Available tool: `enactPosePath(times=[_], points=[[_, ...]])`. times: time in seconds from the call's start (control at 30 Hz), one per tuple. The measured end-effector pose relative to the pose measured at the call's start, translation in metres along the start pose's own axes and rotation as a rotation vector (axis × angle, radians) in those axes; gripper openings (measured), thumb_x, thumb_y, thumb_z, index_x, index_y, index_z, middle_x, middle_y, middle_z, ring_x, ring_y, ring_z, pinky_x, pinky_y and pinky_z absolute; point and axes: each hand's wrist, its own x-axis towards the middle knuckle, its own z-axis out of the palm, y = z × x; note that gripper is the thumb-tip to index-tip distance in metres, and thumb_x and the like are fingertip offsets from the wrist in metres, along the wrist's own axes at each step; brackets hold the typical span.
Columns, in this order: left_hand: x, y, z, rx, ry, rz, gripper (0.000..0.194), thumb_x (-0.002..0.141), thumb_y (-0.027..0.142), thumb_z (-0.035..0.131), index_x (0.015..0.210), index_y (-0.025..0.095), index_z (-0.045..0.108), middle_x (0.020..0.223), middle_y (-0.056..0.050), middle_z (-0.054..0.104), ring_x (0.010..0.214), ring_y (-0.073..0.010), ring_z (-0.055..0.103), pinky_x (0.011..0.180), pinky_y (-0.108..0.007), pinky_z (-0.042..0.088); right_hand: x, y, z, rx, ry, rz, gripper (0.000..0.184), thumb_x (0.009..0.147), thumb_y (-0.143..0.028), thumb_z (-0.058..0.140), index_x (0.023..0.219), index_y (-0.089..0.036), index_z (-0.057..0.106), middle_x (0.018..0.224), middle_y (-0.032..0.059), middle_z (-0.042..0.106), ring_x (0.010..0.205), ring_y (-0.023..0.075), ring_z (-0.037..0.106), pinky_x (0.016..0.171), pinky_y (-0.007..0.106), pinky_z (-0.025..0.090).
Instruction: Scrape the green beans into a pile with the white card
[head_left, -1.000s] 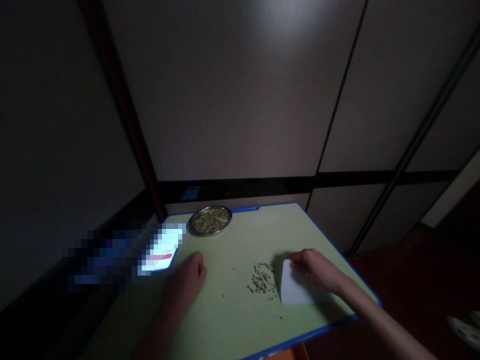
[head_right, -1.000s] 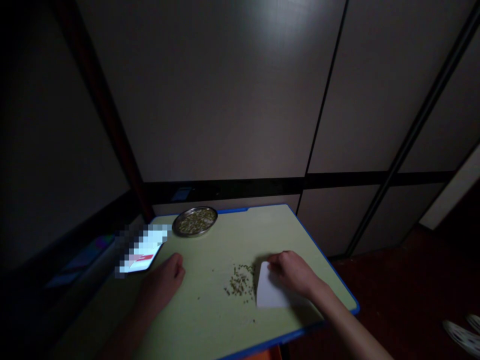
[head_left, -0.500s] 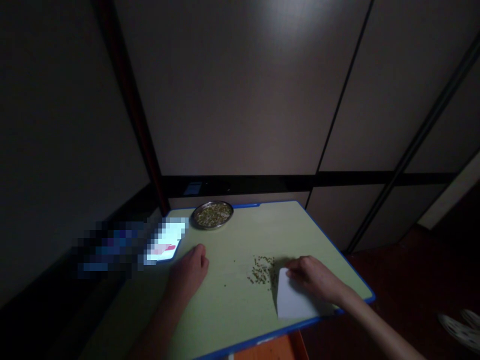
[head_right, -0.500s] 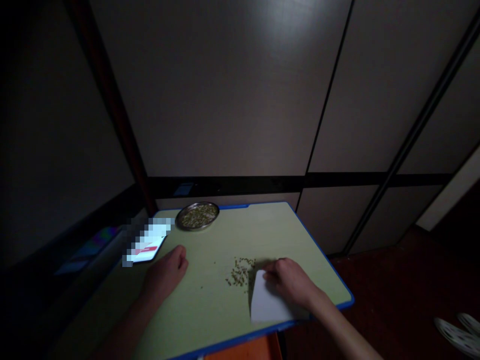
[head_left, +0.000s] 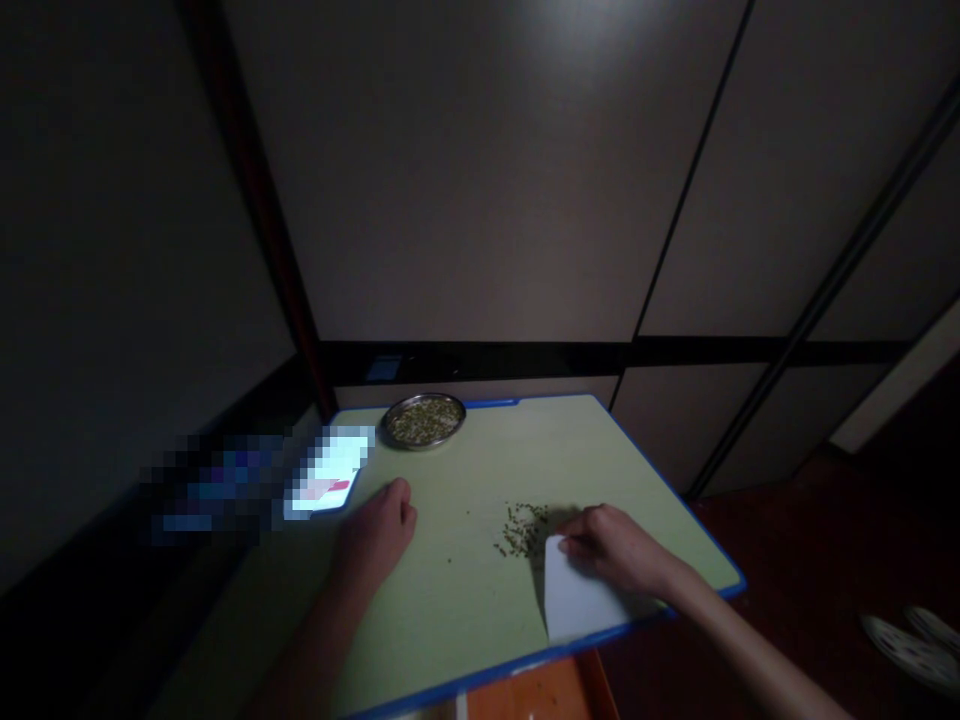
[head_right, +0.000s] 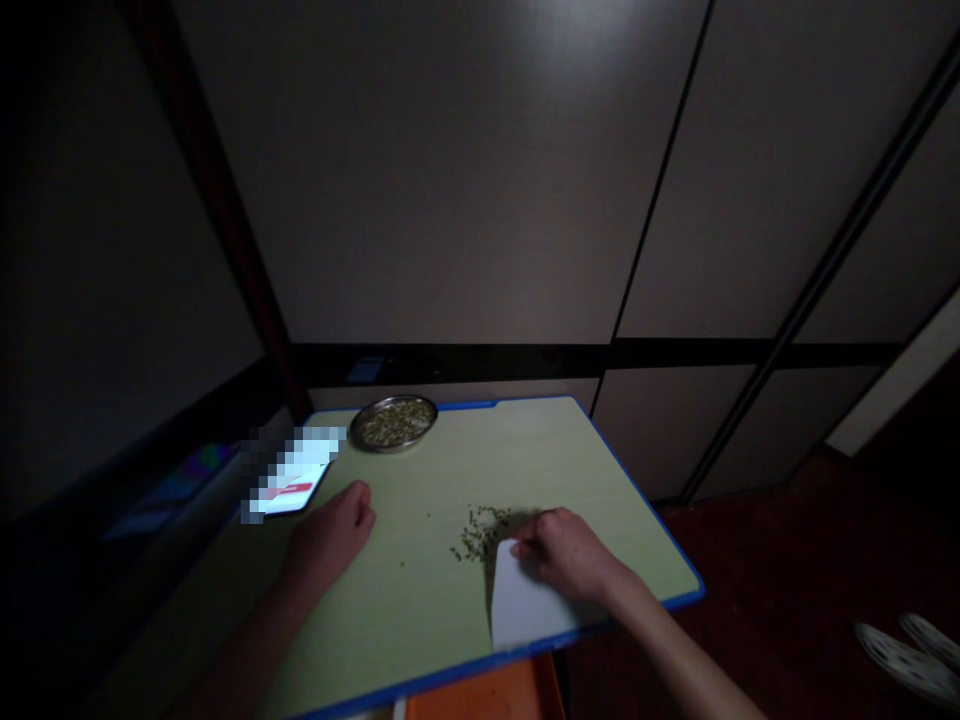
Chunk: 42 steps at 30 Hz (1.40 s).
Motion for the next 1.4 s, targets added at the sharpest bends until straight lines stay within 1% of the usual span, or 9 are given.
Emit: enactPosePath(times=[0.17, 0.3, 0.53, 0.7, 0.87, 1.03, 1.13, 1.27, 1.4], points=[[0.000, 0.001, -0.001, -0.009, -0.006, -0.009, 0.006, 0.088, 0.023, 0.040, 0.084, 0.024, 0.044, 0.082, 0.001, 0.062, 0.071, -0.0143, 0.055, 0.059, -0.027, 0.026, 0.004, -0.004, 0.000, -0.002, 0.006, -0.017, 0.025, 0.089, -0.029, 0.045, 0.075, -0.021, 0.064, 0.066, 0.0008, 0.064, 0.059, 0.0121, 0.045, 0.059, 0.024, 0.029], [0.001, 0.001, -0.001, -0.001, 0.000, -0.011, 0.006, 0.087, 0.024, 0.040, 0.085, 0.024, 0.046, 0.081, 0.000, 0.061, 0.069, -0.0145, 0.054, 0.058, -0.027, 0.025, 0.007, -0.003, 0.003, 0.019, -0.020, -0.013, 0.025, 0.088, -0.029, 0.046, 0.073, -0.021, 0.064, 0.064, 0.0000, 0.062, 0.058, 0.0117, 0.043, 0.058, 0.024, 0.028], [0.000, 0.001, -0.002, 0.019, 0.001, -0.018, 0.007, 0.087, 0.023, 0.040, 0.086, 0.023, 0.047, 0.079, -0.001, 0.062, 0.067, -0.0148, 0.054, 0.056, -0.027, 0.025, 0.012, -0.010, 0.004, 0.088, -0.031, 0.005, 0.024, 0.088, -0.029, 0.046, 0.074, -0.020, 0.064, 0.067, 0.0002, 0.063, 0.061, 0.0121, 0.048, 0.058, 0.023, 0.028], [0.000, 0.004, -0.007, 0.008, -0.043, -0.027, 0.008, 0.088, 0.024, 0.040, 0.086, 0.023, 0.048, 0.078, -0.001, 0.062, 0.069, -0.0149, 0.055, 0.058, -0.027, 0.026, 0.007, -0.021, 0.004, 0.054, -0.016, -0.006, 0.026, 0.089, -0.029, 0.046, 0.072, -0.020, 0.064, 0.065, 0.0005, 0.063, 0.059, 0.0121, 0.047, 0.057, 0.023, 0.028], [-0.001, 0.004, -0.009, -0.003, -0.050, -0.044, 0.006, 0.087, 0.023, 0.042, 0.086, 0.023, 0.048, 0.078, 0.000, 0.062, 0.070, -0.0149, 0.056, 0.058, -0.027, 0.025, -0.004, -0.027, 0.002, 0.049, 0.029, -0.016, 0.027, 0.091, -0.031, 0.045, 0.078, -0.022, 0.067, 0.071, 0.0029, 0.067, 0.065, 0.0149, 0.055, 0.062, 0.025, 0.033], [-0.001, 0.002, -0.004, 0.010, -0.008, -0.023, 0.009, 0.087, 0.023, 0.041, 0.089, 0.024, 0.049, 0.082, -0.001, 0.063, 0.072, -0.0154, 0.057, 0.058, -0.027, 0.025, -0.011, -0.018, -0.014, 0.000, 0.183, 0.080, 0.032, 0.095, -0.035, 0.040, 0.094, -0.022, 0.070, 0.088, 0.0079, 0.072, 0.084, 0.0211, 0.062, 0.073, 0.028, 0.039], [-0.001, 0.000, -0.002, 0.014, -0.009, -0.020, 0.008, 0.088, 0.024, 0.040, 0.088, 0.024, 0.048, 0.085, -0.001, 0.064, 0.072, -0.0150, 0.057, 0.058, -0.027, 0.024, -0.015, -0.009, -0.019, -0.078, 0.269, 0.141, 0.034, 0.095, -0.035, 0.039, 0.101, -0.021, 0.069, 0.092, 0.0091, 0.072, 0.090, 0.0226, 0.063, 0.078, 0.028, 0.039], [0.000, -0.002, 0.000, 0.003, 0.001, 0.002, 0.007, 0.088, 0.024, 0.040, 0.087, 0.024, 0.046, 0.086, 0.000, 0.063, 0.071, -0.0142, 0.056, 0.058, -0.027, 0.024, -0.020, -0.001, -0.015, -0.127, 0.261, 0.190, 0.033, 0.095, -0.034, 0.040, 0.102, -0.022, 0.069, 0.091, 0.0081, 0.072, 0.090, 0.0223, 0.063, 0.078, 0.028, 0.039], [0.000, -0.002, 0.000, -0.007, 0.014, 0.011, 0.006, 0.087, 0.024, 0.040, 0.086, 0.024, 0.046, 0.086, 0.000, 0.063, 0.070, -0.0148, 0.055, 0.059, -0.028, 0.024, -0.025, -0.001, -0.009, -0.109, 0.233, 0.185, 0.033, 0.095, -0.034, 0.040, 0.104, -0.022, 0.069, 0.091, 0.0079, 0.072, 0.090, 0.0221, 0.063, 0.079, 0.028, 0.039]])
